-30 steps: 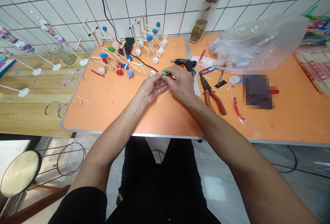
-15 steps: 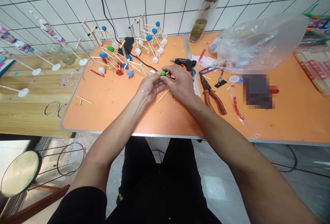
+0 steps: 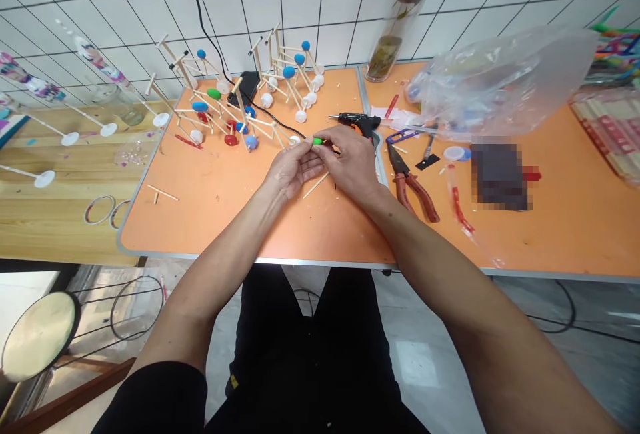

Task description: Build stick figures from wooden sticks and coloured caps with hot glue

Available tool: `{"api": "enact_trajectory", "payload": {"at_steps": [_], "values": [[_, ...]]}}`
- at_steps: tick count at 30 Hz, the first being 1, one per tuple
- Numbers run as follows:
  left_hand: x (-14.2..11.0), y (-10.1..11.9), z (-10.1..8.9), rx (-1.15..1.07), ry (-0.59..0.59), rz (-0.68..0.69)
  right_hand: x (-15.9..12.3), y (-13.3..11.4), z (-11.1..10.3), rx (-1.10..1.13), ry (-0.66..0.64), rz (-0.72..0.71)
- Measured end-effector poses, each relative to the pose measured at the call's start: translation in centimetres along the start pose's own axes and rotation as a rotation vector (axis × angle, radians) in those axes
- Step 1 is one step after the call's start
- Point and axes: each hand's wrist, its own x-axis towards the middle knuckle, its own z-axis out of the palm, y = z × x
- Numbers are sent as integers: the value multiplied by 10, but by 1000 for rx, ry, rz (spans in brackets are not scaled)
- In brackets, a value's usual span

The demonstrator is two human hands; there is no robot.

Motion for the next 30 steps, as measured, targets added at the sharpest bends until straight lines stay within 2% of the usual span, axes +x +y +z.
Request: {"api": "enact_trajectory", "payload": {"at_steps": [11, 30], "values": [[-2, 1, 2, -42, 0, -45, 1, -4, -1, 11, -9, 42], [-3, 2, 3, -34, 10, 5, 0, -2, 1, 47, 2, -11]]}}
